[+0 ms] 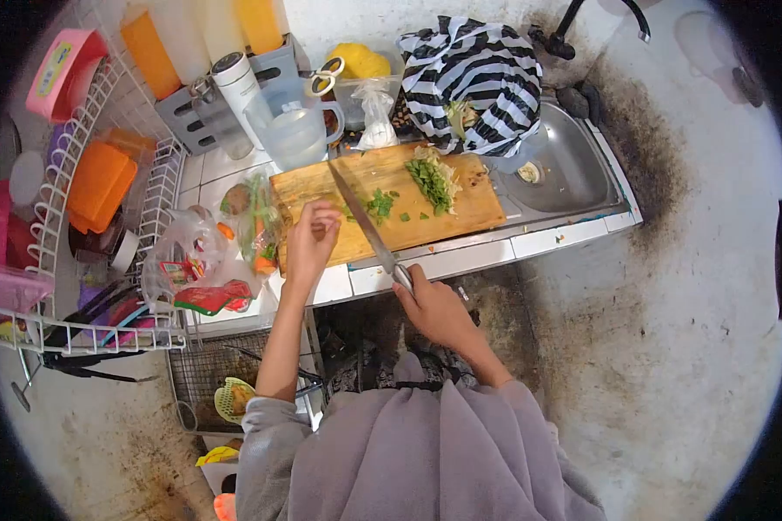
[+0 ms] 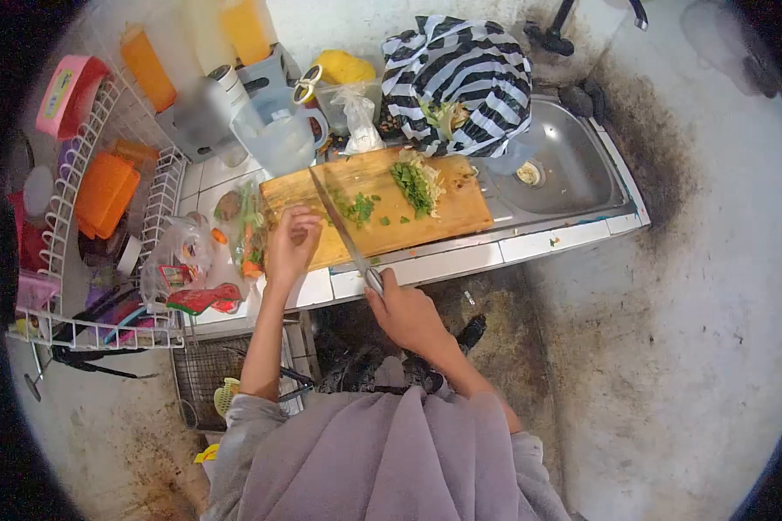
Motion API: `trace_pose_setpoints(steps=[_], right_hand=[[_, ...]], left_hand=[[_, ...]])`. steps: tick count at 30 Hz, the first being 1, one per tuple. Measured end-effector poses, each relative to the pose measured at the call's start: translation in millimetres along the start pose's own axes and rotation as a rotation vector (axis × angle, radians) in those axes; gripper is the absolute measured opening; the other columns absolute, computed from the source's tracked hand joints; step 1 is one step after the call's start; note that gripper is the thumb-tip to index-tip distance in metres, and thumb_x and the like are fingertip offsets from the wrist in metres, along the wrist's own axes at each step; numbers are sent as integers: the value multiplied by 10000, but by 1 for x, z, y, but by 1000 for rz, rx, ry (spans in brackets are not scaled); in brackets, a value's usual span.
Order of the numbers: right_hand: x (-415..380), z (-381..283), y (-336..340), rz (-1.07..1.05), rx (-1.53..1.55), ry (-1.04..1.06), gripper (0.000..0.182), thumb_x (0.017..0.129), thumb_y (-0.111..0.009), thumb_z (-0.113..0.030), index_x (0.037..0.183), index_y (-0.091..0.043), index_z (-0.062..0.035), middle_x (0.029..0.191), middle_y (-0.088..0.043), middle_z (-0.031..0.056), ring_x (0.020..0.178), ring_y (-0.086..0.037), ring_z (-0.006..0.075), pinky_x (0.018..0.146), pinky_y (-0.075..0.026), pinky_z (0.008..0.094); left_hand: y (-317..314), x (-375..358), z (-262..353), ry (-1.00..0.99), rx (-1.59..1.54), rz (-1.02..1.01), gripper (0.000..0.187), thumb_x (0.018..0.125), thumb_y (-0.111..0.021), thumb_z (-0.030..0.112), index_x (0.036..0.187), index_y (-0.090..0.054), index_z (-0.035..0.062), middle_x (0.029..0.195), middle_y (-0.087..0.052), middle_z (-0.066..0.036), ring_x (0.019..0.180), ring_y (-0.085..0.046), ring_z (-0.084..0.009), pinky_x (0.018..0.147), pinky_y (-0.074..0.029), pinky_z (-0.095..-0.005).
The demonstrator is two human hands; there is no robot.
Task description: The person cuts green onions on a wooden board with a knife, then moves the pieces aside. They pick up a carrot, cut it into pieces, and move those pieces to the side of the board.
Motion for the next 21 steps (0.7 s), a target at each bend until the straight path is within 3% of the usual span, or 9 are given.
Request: trace_pose_setpoints(steps=[5,8,14,21], right_hand=[[21,-3,-28,-37,-56,72,378,939,-436,-346,1003,-445,27,662,-602,250,614,-597,436,566,-480,518],[36,-4,-39,-58,-40,113,389,942,-425,-337,1019,-452,43,673,-610,243,639,-610,424,597,-483,524],[33,8,-15,-43,-49,-23,393,948,-401,-327,1028,-451,54,706,-613,267,687,-615,436,633,-485,526],[8,51,30,48,-140,-184,370,954,-398,-335,985,-456,29,708,-607,282,704,-607,458,641,-484,536]], left_hand=[[17,-14,-16,5,55,137,351,771,-613,-44,1094,-491,17,1019,-610,-100,881,-592,-186,805,-473,-305],[21,-23,-14,11,7,225,426,759,-613,-46,1142,-441,23,1106,-576,-128,1017,-554,-231,909,-421,-343],[17,-27,-18,-34,17,212,418,759,-625,-24,1139,-457,20,1099,-575,-136,1077,-541,-261,945,-402,-357],[16,-27,-13,-7,97,218,332,754,-636,9,1062,-512,14,1061,-580,-140,1043,-552,-279,931,-404,-363]])
Point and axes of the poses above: each hand's wrist, its own x-axis towards the middle knuckle, its own y-axis out of the back of the hand, z = x × y, the point moved 5 cm from there along x, towards the middle knuckle
